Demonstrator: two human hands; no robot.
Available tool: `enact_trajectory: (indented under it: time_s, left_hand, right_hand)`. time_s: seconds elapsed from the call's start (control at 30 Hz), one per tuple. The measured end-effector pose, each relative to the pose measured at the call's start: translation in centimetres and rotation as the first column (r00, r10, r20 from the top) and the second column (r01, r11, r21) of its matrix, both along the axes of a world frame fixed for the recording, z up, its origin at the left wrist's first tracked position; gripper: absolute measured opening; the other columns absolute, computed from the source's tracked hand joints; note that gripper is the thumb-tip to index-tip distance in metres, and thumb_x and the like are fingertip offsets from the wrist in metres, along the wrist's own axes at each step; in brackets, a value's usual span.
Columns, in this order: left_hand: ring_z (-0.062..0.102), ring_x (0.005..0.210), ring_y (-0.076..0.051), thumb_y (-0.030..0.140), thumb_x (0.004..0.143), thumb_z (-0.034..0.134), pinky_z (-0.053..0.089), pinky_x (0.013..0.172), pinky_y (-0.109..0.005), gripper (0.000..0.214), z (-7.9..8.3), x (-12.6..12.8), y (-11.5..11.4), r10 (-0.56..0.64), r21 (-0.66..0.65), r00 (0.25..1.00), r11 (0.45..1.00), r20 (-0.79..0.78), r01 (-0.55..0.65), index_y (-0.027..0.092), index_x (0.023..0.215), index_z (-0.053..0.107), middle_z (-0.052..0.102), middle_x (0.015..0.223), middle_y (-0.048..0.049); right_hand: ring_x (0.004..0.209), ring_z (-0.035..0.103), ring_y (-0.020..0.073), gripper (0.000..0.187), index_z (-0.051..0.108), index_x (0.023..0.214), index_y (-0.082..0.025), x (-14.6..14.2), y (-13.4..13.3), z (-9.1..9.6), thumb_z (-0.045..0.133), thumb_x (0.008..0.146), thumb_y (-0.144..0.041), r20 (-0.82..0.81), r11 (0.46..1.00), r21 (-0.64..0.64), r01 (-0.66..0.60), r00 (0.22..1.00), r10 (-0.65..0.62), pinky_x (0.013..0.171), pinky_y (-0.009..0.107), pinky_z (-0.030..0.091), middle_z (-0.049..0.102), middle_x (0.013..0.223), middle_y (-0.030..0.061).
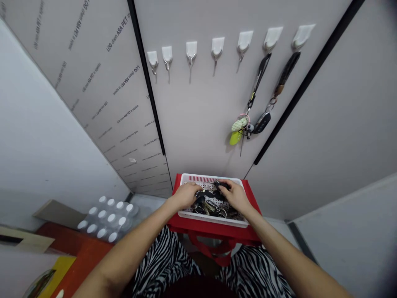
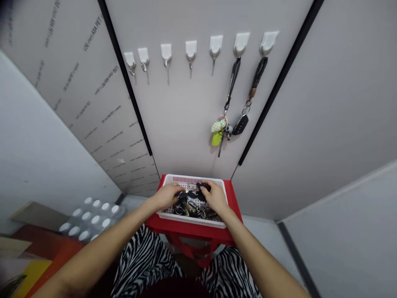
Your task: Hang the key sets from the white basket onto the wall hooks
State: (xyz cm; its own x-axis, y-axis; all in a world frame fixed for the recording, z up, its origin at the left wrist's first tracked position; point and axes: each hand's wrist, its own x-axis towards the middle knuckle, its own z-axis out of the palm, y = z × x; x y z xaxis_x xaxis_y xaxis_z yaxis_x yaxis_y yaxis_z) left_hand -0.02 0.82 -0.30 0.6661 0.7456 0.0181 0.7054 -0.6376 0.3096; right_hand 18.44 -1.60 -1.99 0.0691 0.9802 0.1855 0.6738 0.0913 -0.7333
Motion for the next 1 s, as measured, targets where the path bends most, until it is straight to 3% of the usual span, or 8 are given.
enact_trajectory:
  time_s: [0.13, 0.27, 0.4, 0.5, 0.63, 0.73, 0.87, 1.0]
  left_hand:
    - [0.045, 0.085, -0.018, 0.012, 0.061, 0.039, 0.037, 0.07, -0.028, 0.035, -0.4, 0.6, 0.1, 0.02, 0.04, 0.998, 0.999, -0.065, -0.017, 0.02, 0.094, 0.048, 0.053, 0.087, -0.0058]
    - [0.047, 0.079, -0.02, 0.014, 0.057, 0.044, 0.037, 0.067, -0.029, 0.035, -0.4, 0.9, 0.2, 0.043, -0.028, 0.999, 0.999, -0.015, -0.043, 0.018, 0.092, 0.049, 0.056, 0.077, -0.0059]
    - [0.049, 0.07, -0.014, 0.006, 0.052, 0.043, 0.038, 0.063, -0.023, 0.034, 0.1, 1.1, 0.8, 0.096, -0.131, 0.966, 0.989, 0.24, -0.066, 0.016, 0.084, 0.051, 0.056, 0.071, -0.0021]
    - [0.048, 0.063, -0.009, 0.004, 0.052, 0.043, 0.038, 0.058, -0.019, 0.03, 0.8, 1.3, 1.3, 0.192, -0.3, 0.868, 0.952, 0.458, -0.052, 0.013, 0.08, 0.049, 0.055, 0.07, -0.0008]
    - [0.047, 0.057, -0.006, 0.004, 0.054, 0.044, 0.038, 0.054, -0.017, 0.019, 1.6, 2.0, 1.8, 0.314, -0.471, 0.704, 0.881, 0.637, 0.034, 0.011, 0.071, 0.049, 0.052, 0.061, 0.001]
    - [0.046, 0.054, -0.004, 0.003, 0.054, 0.044, 0.038, 0.054, -0.016, 0.013, 2.3, 2.9, 2.0, 0.397, -0.511, 0.61, 0.86, 0.686, 0.014, 0.01, 0.064, 0.049, 0.05, 0.057, 0.0019]
    - [0.046, 0.055, -0.005, 0.001, 0.053, 0.043, 0.039, 0.055, -0.017, 0.015, 4.4, 4.5, 1.8, 0.429, -0.461, 0.559, 0.883, 0.71, -0.093, 0.01, 0.064, 0.049, 0.05, 0.058, 0.0016]
    - [0.048, 0.061, -0.006, 0.005, 0.055, 0.048, 0.041, 0.059, -0.018, 0.02, 7.4, 5.7, 1.6, 0.381, -0.366, 0.534, 0.92, 0.755, -0.14, 0.012, 0.073, 0.05, 0.054, 0.068, -0.001]
  right_hand:
    - [0.076, 0.049, 0.0148, 0.019, 0.056, 0.073, -0.016, -0.4, -0.2, 0.2, 0.04, 0.065, -0.023, 0.165, 0.995, 0.102, -0.021, 0.986, 0.003, 0.071, 0.028, 0.036, 0.057, 0.077, 0.0039]
    - [0.079, 0.047, 0.0163, 0.019, 0.057, 0.074, -0.017, -1.2, -0.5, 1.2, 0.041, 0.065, -0.021, 0.277, 0.981, 0.166, -0.104, 0.959, 0.055, 0.073, 0.029, 0.034, 0.057, 0.079, 0.0047]
    - [0.078, 0.049, 0.016, 0.021, 0.057, 0.08, -0.017, -2.5, -0.4, 1.7, 0.042, 0.065, -0.022, 0.224, 0.953, 0.1, -0.285, 0.94, 0.257, 0.073, 0.029, 0.035, 0.058, 0.081, 0.0047]
    - [0.078, 0.05, 0.015, 0.022, 0.056, 0.081, -0.017, -3.2, -0.3, 1.6, 0.041, 0.066, -0.023, 0.082, 0.934, 0.064, -0.352, 0.934, 0.347, 0.073, 0.028, 0.035, 0.058, 0.084, 0.0037]
    - [0.071, 0.051, 0.014, 0.021, 0.055, 0.076, -0.015, -3.4, -0.3, 1.7, 0.039, 0.067, -0.026, -0.14, 0.958, 0.018, -0.285, 0.948, 0.285, 0.067, 0.026, 0.038, 0.059, 0.076, 0.0029]
    - [0.07, 0.051, 0.0131, 0.02, 0.054, 0.075, -0.014, -3.5, -0.5, 2.2, 0.042, 0.065, -0.027, -0.265, 0.963, 0.027, -0.268, 0.927, 0.266, 0.067, 0.025, 0.038, 0.058, 0.075, 0.0027]
    - [0.064, 0.05, 0.0125, 0.02, 0.053, 0.072, -0.013, -3.8, -0.6, 3.6, 0.045, 0.063, -0.029, -0.315, 0.983, 0.068, -0.17, 0.931, 0.183, 0.062, 0.023, 0.038, 0.057, 0.068, 0.0018]
    - [0.061, 0.049, 0.0124, 0.024, 0.054, 0.068, -0.013, -3.4, 0.1, 6.0, 0.041, 0.065, -0.033, -0.385, 0.986, 0.162, -0.04, 0.918, 0.1, 0.057, 0.022, 0.038, 0.056, 0.063, 0.0014]
